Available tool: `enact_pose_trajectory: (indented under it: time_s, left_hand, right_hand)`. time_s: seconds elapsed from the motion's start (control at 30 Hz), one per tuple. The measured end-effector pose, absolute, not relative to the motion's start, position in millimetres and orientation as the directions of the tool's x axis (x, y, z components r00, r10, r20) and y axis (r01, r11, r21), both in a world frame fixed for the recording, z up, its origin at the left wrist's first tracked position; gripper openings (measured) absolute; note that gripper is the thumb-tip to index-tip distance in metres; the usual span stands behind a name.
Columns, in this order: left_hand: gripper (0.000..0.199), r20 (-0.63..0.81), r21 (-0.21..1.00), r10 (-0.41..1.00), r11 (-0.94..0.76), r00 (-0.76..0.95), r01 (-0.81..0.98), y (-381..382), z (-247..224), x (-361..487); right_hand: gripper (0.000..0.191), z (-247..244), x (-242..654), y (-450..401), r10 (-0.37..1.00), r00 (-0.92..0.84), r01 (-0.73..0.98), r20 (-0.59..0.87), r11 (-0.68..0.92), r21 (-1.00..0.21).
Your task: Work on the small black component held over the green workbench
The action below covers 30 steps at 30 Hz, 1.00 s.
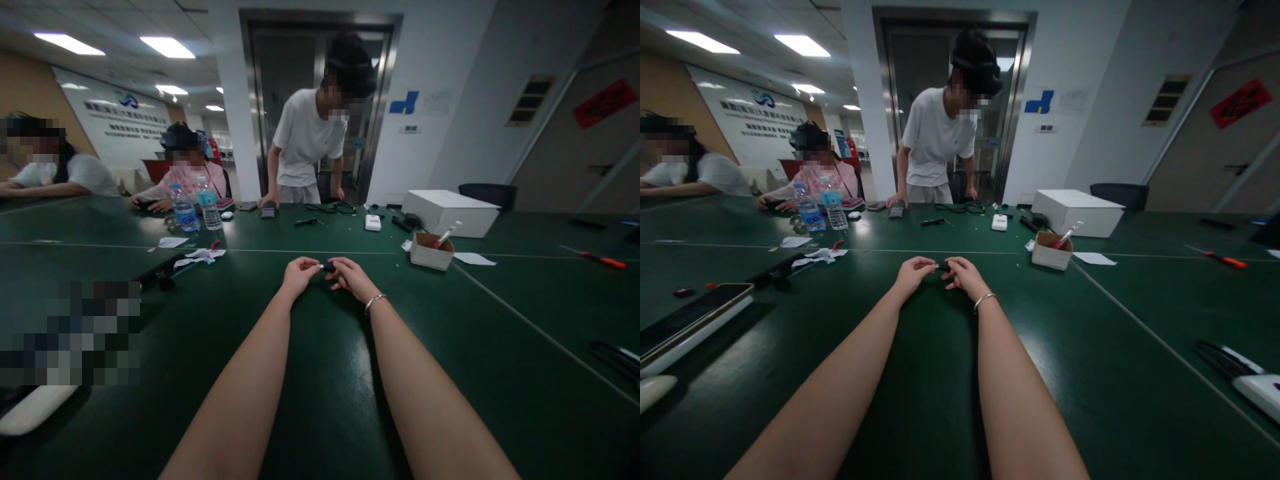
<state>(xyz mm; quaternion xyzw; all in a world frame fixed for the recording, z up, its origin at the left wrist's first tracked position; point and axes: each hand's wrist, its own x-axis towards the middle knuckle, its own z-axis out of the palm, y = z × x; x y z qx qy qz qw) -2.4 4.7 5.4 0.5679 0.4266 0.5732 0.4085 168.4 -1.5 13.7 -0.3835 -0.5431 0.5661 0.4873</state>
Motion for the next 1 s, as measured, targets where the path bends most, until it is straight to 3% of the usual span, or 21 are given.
enact_pose_trajectory:
  time_s: [0.13, 0.27, 0.4, 0.6, 0.73, 0.87, 1.0]
  left_hand:
    - [0.018, 0.302, 0.953, 0.953, -0.301, -0.023, 0.03, 5.9, 4.2, -3.3]
    - [0.018, 0.308, 0.951, 0.951, -0.307, -0.013, 0.035, 7.5, 2.7, -3.5]
    - [0.017, 0.301, 0.953, 0.954, -0.3, -0.022, 0.039, 7.6, 2.4, -2.6]
    - [0.017, 0.305, 0.952, 0.952, -0.304, -0.015, 0.039, 7.5, 2.4, -3.4]
    - [0.017, 0.317, 0.948, 0.948, -0.316, -0.015, 0.045, 8.3, 1.8, -4.1]
    - [0.019, 0.318, 0.948, 0.948, -0.317, -0.021, 0.041, 9.4, 0.8, -3.8]
    - [0.018, 0.313, 0.949, 0.95, -0.312, -0.02, 0.038, 9.4, 0.8, -3.8]
  right_hand:
    - [0.03, 15.5, 168.4, -3.2, 0.967, -0.224, -0.16, 0.12, 0.085, -0.983]
    - [0.02, 15.7, 168.4, -3.6, 0.969, -0.229, -0.137, 0.096, 0.066, -0.988]
    - [0.028, 14.6, 168.6, -2.5, 0.966, -0.223, -0.158, 0.133, 0.099, -0.983]
    - [0.017, 15.4, 167.7, -2.3, 0.969, -0.229, -0.131, 0.089, 0.06, -0.99]
    - [0.028, 15.6, 167.7, -2.7, 0.968, -0.223, -0.147, 0.118, 0.086, -0.985]
    - [0.019, 15.8, 167.8, -2.9, 0.971, -0.221, -0.131, 0.092, 0.064, -0.989]
    - [0.024, 15.7, 167.6, -3.0, 0.968, -0.227, -0.145, 0.106, 0.074, -0.987]
